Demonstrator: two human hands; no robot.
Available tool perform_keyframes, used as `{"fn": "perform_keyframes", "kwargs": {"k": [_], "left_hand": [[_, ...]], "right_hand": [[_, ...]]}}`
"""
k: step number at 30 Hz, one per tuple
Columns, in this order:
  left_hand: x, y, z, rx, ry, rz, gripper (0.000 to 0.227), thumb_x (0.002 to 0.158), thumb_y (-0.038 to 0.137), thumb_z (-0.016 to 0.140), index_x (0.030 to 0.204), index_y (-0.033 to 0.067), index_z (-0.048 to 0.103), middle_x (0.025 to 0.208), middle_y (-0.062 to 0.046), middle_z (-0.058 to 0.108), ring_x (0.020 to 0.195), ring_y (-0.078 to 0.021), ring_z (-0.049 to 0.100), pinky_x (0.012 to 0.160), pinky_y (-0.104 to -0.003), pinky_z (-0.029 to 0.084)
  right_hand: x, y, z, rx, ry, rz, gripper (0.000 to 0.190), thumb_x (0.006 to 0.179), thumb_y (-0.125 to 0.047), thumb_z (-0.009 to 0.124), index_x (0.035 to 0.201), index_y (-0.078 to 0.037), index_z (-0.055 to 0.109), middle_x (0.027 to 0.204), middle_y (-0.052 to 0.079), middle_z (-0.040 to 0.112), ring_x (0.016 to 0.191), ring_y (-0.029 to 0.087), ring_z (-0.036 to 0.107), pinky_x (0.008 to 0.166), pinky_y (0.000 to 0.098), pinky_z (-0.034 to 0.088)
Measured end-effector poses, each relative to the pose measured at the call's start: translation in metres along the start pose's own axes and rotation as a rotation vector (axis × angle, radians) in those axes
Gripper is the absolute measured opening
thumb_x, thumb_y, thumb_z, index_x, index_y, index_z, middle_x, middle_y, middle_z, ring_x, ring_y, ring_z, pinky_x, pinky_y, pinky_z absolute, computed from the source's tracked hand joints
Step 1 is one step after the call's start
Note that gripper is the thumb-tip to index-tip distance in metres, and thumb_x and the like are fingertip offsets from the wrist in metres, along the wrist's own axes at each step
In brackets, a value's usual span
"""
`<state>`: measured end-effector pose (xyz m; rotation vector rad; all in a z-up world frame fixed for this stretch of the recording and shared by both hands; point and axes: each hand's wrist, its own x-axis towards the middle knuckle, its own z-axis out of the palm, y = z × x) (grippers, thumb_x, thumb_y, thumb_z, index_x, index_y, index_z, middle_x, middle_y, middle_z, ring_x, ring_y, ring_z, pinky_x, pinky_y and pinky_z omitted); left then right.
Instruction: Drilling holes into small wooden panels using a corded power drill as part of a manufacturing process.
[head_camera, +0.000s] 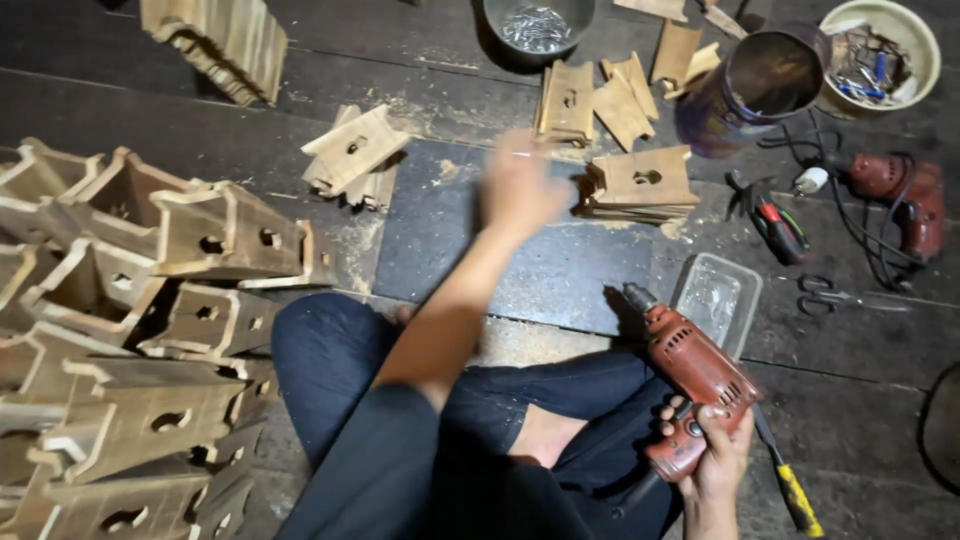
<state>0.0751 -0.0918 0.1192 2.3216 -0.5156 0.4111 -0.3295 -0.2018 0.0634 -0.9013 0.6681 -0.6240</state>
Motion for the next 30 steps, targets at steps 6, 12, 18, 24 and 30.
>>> {"fn": "perform_keyframes", "kwargs": {"k": [6,12,18,24,30], "left_hand": [[0.013,0.031,0.176,0.166,-0.564,0.536,0.083,0.061,0.045,0.091,0.136,0.0229,0.063,0.151,-0.013,0.043,0.138,-0.0382,0.041,0.11,-0.055,0.042],[0.025,0.041,0.175,0.171,-0.649,0.433,0.081,0.064,0.019,0.083,0.14,0.0191,0.057,0.132,-0.017,0.061,0.122,-0.0404,0.053,0.104,-0.051,0.048],[0.035,0.045,0.177,0.22,-0.713,0.466,0.096,0.058,0.029,0.092,0.146,0.0182,0.054,0.129,-0.018,0.064,0.122,-0.0402,0.054,0.107,-0.053,0.043],[0.032,0.056,0.146,0.124,-0.759,0.394,0.1,0.065,0.037,0.085,0.156,0.0336,0.043,0.143,-0.016,0.058,0.128,-0.0463,0.05,0.107,-0.063,0.043],[0.015,0.029,0.048,-0.153,-0.681,0.268,0.076,0.072,0.033,0.085,0.143,0.0301,0.058,0.152,-0.007,0.061,0.131,-0.0398,0.058,0.103,-0.057,0.054]], "right_hand": [[0.001,0.001,-0.002,0.027,0.016,-0.015,0.054,0.096,-0.01,0.062,0.147,-0.012,0.045,0.099,0.02,0.067,0.076,0.025,0.068,0.056,0.0296,0.058],[0.002,-0.002,0.002,0.043,0.019,0.004,0.057,0.096,-0.009,0.061,0.15,-0.013,0.043,0.1,0.021,0.067,0.076,0.025,0.067,0.056,0.0296,0.057],[0.002,-0.001,0.001,0.031,0.016,-0.011,0.056,0.097,-0.008,0.059,0.15,-0.014,0.042,0.1,0.021,0.066,0.076,0.026,0.068,0.056,0.0304,0.057],[0.002,-0.002,0.001,0.04,0.011,-0.011,0.055,0.097,-0.008,0.059,0.149,-0.013,0.043,0.099,0.022,0.066,0.076,0.026,0.068,0.057,0.0304,0.058],[0.002,-0.004,0.005,0.036,0.009,0.007,0.057,0.096,-0.009,0.06,0.15,-0.012,0.044,0.099,0.021,0.066,0.077,0.025,0.068,0.056,0.0284,0.057]]}}
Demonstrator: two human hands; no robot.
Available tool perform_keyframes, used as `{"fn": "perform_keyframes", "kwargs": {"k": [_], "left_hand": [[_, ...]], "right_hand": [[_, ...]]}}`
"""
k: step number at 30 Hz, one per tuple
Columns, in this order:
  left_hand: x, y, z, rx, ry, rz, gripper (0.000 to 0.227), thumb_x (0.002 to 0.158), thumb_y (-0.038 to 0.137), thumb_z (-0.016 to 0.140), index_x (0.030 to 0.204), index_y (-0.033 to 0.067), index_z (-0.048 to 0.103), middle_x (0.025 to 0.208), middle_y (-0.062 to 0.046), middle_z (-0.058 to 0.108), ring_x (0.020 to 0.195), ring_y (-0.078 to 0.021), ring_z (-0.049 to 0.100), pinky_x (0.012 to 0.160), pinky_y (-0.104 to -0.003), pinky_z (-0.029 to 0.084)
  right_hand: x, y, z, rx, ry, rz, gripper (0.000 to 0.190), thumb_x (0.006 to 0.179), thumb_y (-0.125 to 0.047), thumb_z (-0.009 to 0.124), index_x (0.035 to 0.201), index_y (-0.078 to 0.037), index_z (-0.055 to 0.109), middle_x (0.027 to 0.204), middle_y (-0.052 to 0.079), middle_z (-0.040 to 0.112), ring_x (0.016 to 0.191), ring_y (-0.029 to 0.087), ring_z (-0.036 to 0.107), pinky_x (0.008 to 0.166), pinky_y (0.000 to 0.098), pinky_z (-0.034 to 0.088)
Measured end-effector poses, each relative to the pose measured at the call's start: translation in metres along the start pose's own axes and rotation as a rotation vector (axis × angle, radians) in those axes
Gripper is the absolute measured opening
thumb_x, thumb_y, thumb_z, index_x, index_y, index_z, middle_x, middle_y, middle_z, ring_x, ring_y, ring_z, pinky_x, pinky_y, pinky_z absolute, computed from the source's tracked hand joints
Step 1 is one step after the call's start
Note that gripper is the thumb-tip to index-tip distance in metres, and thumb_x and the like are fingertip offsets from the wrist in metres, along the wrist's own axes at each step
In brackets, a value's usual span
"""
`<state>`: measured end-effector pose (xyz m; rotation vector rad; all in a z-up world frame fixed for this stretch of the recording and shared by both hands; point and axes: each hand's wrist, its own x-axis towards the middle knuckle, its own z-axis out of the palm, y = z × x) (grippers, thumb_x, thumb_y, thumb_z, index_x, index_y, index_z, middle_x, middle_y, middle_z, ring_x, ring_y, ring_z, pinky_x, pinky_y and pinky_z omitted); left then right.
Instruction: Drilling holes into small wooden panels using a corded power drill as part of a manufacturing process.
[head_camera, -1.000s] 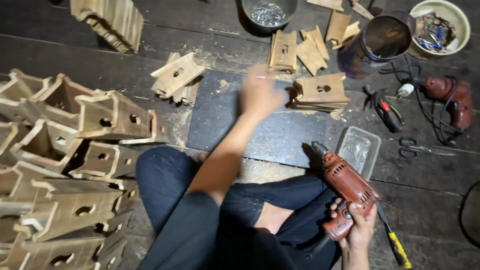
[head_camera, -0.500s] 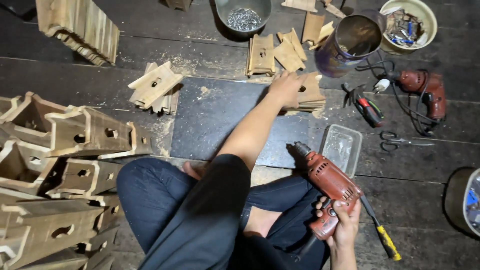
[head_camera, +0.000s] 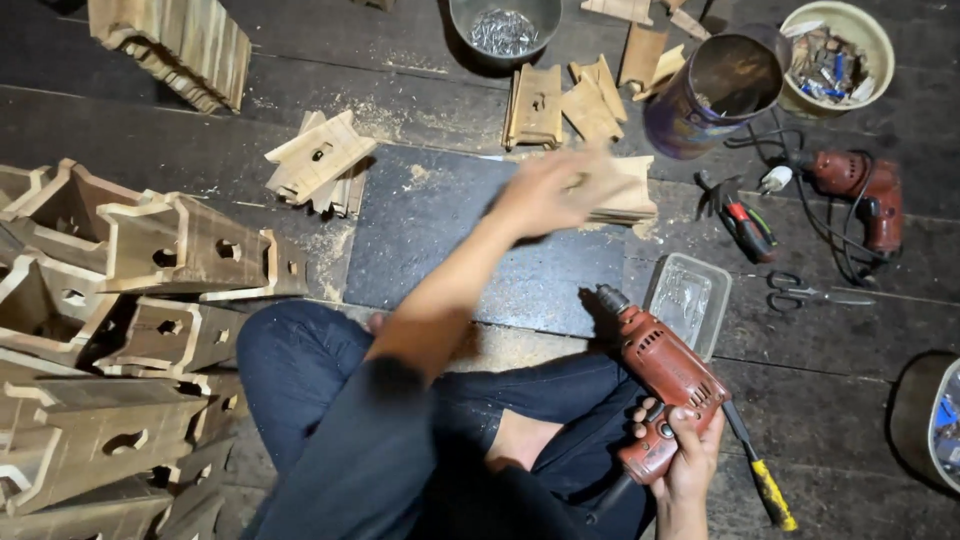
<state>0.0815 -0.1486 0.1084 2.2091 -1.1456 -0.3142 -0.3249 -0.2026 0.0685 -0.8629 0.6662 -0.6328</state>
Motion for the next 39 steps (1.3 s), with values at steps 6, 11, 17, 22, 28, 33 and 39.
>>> {"fn": "perform_keyframes", "kwargs": {"k": [6,11,17,22,28,33,39], "left_hand": [[-0.103,-0.144,0.029,0.065,0.18,-0.254,0.093,0.059,0.028,0.092,0.146,0.0213,0.059,0.133,-0.01,0.064,0.113,-0.0407,0.058,0.092,-0.053,0.055],[-0.108,-0.18,0.047,0.321,0.093,-0.323,0.088,0.064,0.018,0.083,0.148,0.0223,0.059,0.151,-0.001,0.056,0.125,-0.0316,0.05,0.101,-0.048,0.039],[-0.151,-0.112,0.084,0.203,0.141,0.04,0.062,0.061,0.004,0.069,0.119,0.0243,0.067,0.131,0.002,0.069,0.117,-0.0291,0.061,0.101,-0.054,0.034],[-0.188,-0.069,0.101,0.238,0.208,0.167,0.061,0.07,0.003,0.069,0.129,0.0152,0.068,0.139,-0.006,0.058,0.141,-0.0319,0.042,0.117,-0.083,0.011],[-0.2,-0.065,0.164,0.244,0.038,-0.446,0.075,0.092,0.05,0.063,0.16,0.029,0.041,0.175,-0.008,0.015,0.158,-0.0432,0.013,0.111,-0.089,0.004],[-0.195,-0.076,0.167,0.214,0.146,-0.411,0.091,0.088,0.049,0.072,0.166,0.0214,0.036,0.176,-0.017,0.006,0.161,-0.0473,0.006,0.125,-0.072,0.005],[-0.198,-0.068,0.136,0.015,-0.071,-0.503,0.096,0.095,0.06,0.064,0.172,0.0222,0.02,0.18,-0.014,-0.002,0.163,-0.0456,-0.012,0.124,-0.069,-0.017]], "right_hand": [[-0.001,0.0,-0.004,-0.001,-0.036,0.015,0.055,0.096,-0.01,0.062,0.148,-0.014,0.044,0.101,0.021,0.066,0.077,0.027,0.068,0.057,0.0287,0.058],[-0.001,0.003,-0.009,0.004,-0.033,0.01,0.054,0.097,-0.009,0.06,0.148,-0.016,0.043,0.103,0.022,0.065,0.079,0.027,0.068,0.06,0.0281,0.058],[-0.008,-0.013,0.002,0.078,-0.075,0.045,0.055,0.096,-0.007,0.063,0.148,-0.014,0.043,0.104,0.021,0.065,0.076,0.029,0.067,0.06,0.0312,0.058],[-0.018,-0.038,0.037,-0.126,-0.156,0.039,0.066,0.092,-0.006,0.067,0.152,-0.013,0.04,0.102,0.019,0.068,0.078,0.025,0.071,0.058,0.0291,0.058],[-0.011,-0.05,0.053,-0.491,-0.235,0.035,0.079,0.092,0.005,0.06,0.163,-0.012,0.031,0.115,0.019,0.064,0.077,0.024,0.067,0.059,0.0287,0.056],[-0.005,-0.045,0.071,-0.656,-0.274,0.047,0.081,0.09,0.01,0.059,0.163,-0.01,0.029,0.114,0.02,0.063,0.077,0.025,0.066,0.058,0.03,0.055],[0.007,-0.022,0.065,-0.734,-0.248,-0.009,0.072,0.093,0.003,0.066,0.159,-0.007,0.036,0.099,0.031,0.064,0.069,0.039,0.071,0.045,0.043,0.06]]}}
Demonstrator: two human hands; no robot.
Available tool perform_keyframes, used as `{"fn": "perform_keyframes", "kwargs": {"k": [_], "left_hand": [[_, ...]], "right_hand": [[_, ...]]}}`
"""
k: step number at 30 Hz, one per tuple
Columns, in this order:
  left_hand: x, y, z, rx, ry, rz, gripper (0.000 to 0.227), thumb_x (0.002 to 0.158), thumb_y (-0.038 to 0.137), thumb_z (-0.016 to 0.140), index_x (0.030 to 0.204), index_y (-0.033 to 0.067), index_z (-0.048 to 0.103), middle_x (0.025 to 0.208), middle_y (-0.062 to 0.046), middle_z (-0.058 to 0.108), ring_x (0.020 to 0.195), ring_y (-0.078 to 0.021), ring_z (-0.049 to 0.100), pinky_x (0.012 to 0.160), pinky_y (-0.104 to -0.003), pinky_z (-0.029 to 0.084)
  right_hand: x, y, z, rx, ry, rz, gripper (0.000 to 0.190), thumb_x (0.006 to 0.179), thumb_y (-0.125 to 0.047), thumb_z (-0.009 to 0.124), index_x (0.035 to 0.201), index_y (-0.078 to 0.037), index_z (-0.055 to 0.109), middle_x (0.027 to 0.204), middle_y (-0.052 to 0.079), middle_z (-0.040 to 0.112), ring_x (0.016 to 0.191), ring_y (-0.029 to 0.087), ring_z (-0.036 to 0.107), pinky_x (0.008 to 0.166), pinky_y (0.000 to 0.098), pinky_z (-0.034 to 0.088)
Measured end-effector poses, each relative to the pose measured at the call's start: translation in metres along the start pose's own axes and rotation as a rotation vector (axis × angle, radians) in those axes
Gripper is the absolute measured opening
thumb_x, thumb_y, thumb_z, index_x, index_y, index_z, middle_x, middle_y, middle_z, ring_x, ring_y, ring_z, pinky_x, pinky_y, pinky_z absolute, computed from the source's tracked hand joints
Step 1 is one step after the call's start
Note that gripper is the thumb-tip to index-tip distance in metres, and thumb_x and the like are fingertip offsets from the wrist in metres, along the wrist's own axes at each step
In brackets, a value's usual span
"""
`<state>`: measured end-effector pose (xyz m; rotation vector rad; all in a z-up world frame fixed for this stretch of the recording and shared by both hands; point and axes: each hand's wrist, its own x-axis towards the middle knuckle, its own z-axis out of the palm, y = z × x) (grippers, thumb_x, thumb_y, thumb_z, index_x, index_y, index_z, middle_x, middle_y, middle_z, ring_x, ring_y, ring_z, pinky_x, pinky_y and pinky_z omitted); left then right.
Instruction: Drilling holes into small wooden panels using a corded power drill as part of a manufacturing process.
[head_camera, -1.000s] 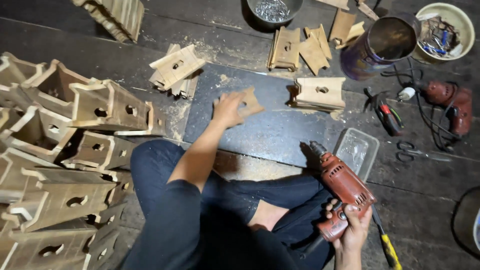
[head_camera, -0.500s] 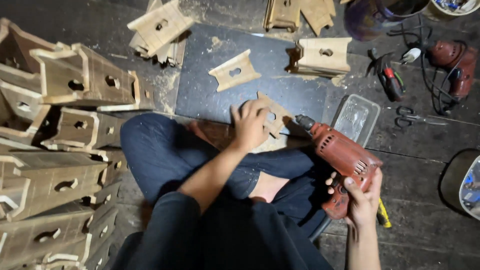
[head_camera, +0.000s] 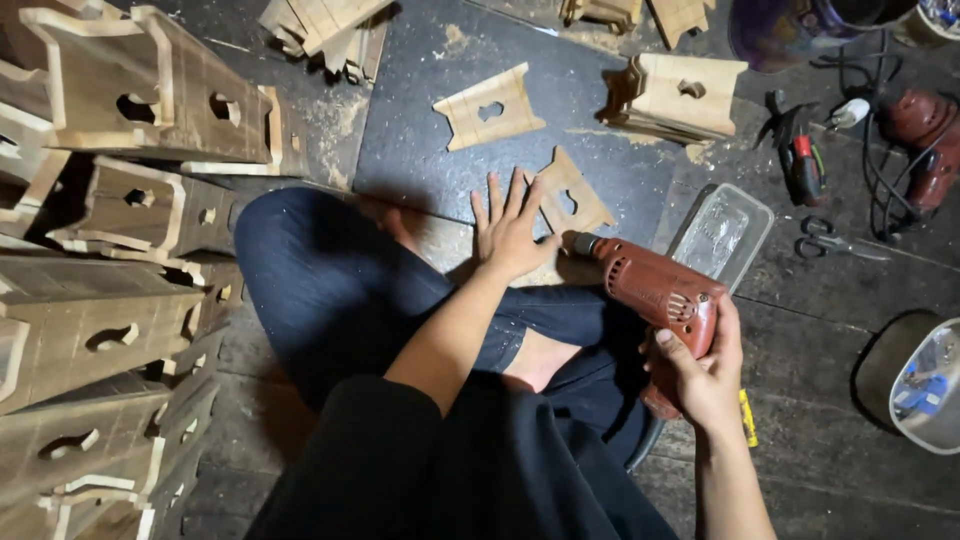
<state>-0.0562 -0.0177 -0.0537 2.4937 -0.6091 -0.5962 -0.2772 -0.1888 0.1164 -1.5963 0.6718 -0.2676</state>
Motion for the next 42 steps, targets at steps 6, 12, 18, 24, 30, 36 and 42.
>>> {"fn": "perform_keyframes", "kwargs": {"k": [6,12,18,24,30,36,42], "left_hand": [[0.001,0.004,-0.005,0.002,-0.032,-0.03,0.103,0.091,0.061,0.066,0.173,0.0228,0.016,0.181,-0.011,0.0,0.163,-0.0442,-0.013,0.125,-0.067,-0.019],[0.004,0.007,-0.006,-0.014,-0.041,-0.074,0.105,0.084,0.062,0.065,0.172,0.0276,0.018,0.181,-0.007,0.003,0.164,-0.0439,-0.009,0.126,-0.067,-0.017],[0.003,0.008,-0.011,0.029,-0.07,-0.082,0.11,0.08,0.065,0.068,0.171,0.0288,0.018,0.181,-0.007,0.001,0.164,-0.0432,-0.009,0.125,-0.067,-0.017],[0.009,0.01,-0.019,0.045,-0.169,-0.113,0.116,0.081,0.071,0.072,0.172,0.0271,0.015,0.181,-0.006,-0.003,0.164,-0.0425,-0.01,0.125,-0.068,-0.017],[0.011,0.007,-0.013,0.038,-0.19,-0.107,0.115,0.084,0.067,0.076,0.172,0.0252,0.015,0.181,-0.005,-0.004,0.164,-0.0424,-0.01,0.126,-0.069,-0.017],[0.009,0.005,-0.015,0.025,-0.1,-0.084,0.115,0.078,0.054,0.08,0.17,0.0227,0.019,0.18,-0.008,0.0,0.162,-0.0429,-0.01,0.125,-0.07,-0.013],[0.029,-0.013,0.008,-0.147,0.34,-0.087,0.067,0.089,0.034,0.065,0.154,0.0224,0.052,0.176,-0.005,0.019,0.164,-0.034,0.003,0.125,-0.07,-0.013]], "right_hand": [[0.005,0.0,0.004,-0.027,-0.014,0.037,0.076,0.094,0.004,0.067,0.161,-0.007,0.034,0.097,0.032,0.065,0.069,0.041,0.071,0.045,0.0453,0.061],[0.007,-0.017,0.016,-0.131,-0.024,0.071,0.079,0.092,0.007,0.067,0.162,-0.003,0.03,0.097,0.034,0.064,0.069,0.042,0.071,0.047,0.0487,0.062],[0.007,-0.096,0.063,-0.568,-0.081,0.259,0.087,0.089,-0.005,0.074,0.164,-0.013,0.03,0.082,0.032,0.07,0.064,0.042,0.074,0.052,0.0498,0.06],[0.036,-0.123,0.091,-0.963,-0.171,0.388,0.091,0.084,-0.029,0.08,0.162,-0.032,0.033,0.114,0.037,0.071,0.111,0.057,0.067,0.097,0.0657,0.052],[0.038,-0.126,0.106,-0.971,-0.196,0.366,0.09,0.084,-0.026,0.078,0.163,-0.033,0.034,0.12,0.036,0.069,0.118,0.056,0.064,0.102,0.0643,0.05],[0.031,-0.138,0.088,-0.788,-0.178,0.24,0.084,0.086,-0.007,0.071,0.162,-0.011,0.036,0.113,0.034,0.064,0.08,0.045,0.056,0.065,0.0538,0.043],[0.052,-0.14,0.093,-0.446,-0.225,0.129,0.073,0.092,0.01,0.057,0.159,-0.005,0.032,0.088,0.018,0.059,0.047,0.02,0.05,0.036,0.0302,0.038]]}}
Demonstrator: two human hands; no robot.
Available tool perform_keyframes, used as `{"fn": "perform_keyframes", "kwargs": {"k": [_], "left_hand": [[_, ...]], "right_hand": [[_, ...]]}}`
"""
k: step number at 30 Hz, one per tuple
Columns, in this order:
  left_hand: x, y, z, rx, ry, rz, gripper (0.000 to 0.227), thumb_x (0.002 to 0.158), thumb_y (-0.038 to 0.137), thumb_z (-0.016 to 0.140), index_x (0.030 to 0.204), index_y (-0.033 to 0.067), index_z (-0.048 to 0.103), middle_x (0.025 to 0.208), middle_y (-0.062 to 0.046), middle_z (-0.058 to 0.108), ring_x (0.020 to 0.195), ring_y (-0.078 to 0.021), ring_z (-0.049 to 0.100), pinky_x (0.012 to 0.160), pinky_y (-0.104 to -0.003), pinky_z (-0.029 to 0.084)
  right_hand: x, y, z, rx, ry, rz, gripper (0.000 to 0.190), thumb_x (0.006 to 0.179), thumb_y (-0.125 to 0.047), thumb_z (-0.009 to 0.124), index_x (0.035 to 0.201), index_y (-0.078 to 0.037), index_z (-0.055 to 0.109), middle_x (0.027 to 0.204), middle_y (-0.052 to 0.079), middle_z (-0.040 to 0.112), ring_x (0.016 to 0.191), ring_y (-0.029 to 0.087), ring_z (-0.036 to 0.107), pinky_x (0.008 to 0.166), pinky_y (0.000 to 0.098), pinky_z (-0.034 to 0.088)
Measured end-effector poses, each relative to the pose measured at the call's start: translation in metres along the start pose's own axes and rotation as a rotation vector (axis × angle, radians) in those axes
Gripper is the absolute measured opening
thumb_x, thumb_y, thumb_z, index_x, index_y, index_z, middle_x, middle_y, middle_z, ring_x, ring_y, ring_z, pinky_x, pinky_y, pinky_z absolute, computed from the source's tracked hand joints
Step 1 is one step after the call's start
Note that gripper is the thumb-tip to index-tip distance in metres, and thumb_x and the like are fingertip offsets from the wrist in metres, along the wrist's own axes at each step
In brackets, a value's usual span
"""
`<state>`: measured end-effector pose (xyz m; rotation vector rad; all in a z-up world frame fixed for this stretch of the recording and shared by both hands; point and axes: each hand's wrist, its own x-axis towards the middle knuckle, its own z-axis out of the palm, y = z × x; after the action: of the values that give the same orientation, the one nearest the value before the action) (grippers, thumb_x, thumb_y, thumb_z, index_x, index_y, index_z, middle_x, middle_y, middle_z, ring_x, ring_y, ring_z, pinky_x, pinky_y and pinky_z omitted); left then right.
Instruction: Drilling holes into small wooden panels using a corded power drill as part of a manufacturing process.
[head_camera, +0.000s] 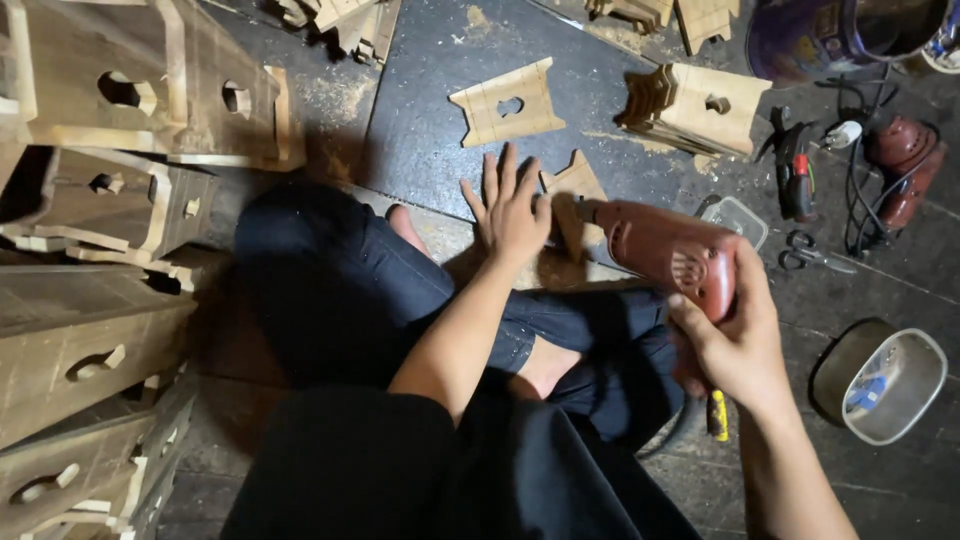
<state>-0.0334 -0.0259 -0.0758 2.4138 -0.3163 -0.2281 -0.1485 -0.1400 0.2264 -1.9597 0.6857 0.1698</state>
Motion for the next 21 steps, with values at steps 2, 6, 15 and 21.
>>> {"fn": "perform_keyframes", "kwargs": {"k": [2,6,15,21], "left_hand": [[0.004,-0.007,0.004,-0.004,0.158,-0.026,0.049,0.097,0.04,0.062,0.144,0.0282,0.068,0.174,-0.002,0.027,0.164,-0.0327,0.009,0.125,-0.072,-0.011],[0.004,-0.007,0.01,0.076,0.076,-0.081,0.046,0.096,0.043,0.063,0.142,0.0392,0.066,0.177,0.008,0.025,0.166,-0.0313,0.007,0.125,-0.072,-0.011],[0.008,-0.007,0.016,0.106,0.051,-0.097,0.05,0.094,0.046,0.066,0.144,0.0407,0.064,0.177,0.008,0.022,0.166,-0.0314,0.004,0.125,-0.073,-0.011],[0.01,-0.002,-0.001,0.118,-0.083,-0.123,0.054,0.098,0.051,0.06,0.151,0.0417,0.056,0.179,0.007,0.014,0.167,-0.032,-0.002,0.125,-0.072,-0.015]], "right_hand": [[0.015,0.007,0.008,-0.064,0.012,-0.086,0.073,0.091,0.012,0.059,0.159,-0.001,0.036,0.099,0.017,0.062,0.065,0.02,0.059,0.05,0.028,0.046],[0.033,0.015,0.019,-0.139,0.078,0.02,0.084,0.088,0.001,0.073,0.164,-0.005,0.037,0.101,0.033,0.066,0.075,0.041,0.073,0.056,0.048,0.059],[0.042,0.015,0.02,-0.159,0.05,0.004,0.081,0.09,-0.001,0.074,0.163,-0.004,0.037,0.088,0.03,0.068,0.063,0.039,0.072,0.053,0.0459,0.057],[0.039,-0.025,0.032,-0.393,0.023,0.112,0.088,0.088,-0.013,0.077,0.166,-0.015,0.036,0.091,0.029,0.071,0.07,0.043,0.075,0.065,0.0519,0.058]]}}
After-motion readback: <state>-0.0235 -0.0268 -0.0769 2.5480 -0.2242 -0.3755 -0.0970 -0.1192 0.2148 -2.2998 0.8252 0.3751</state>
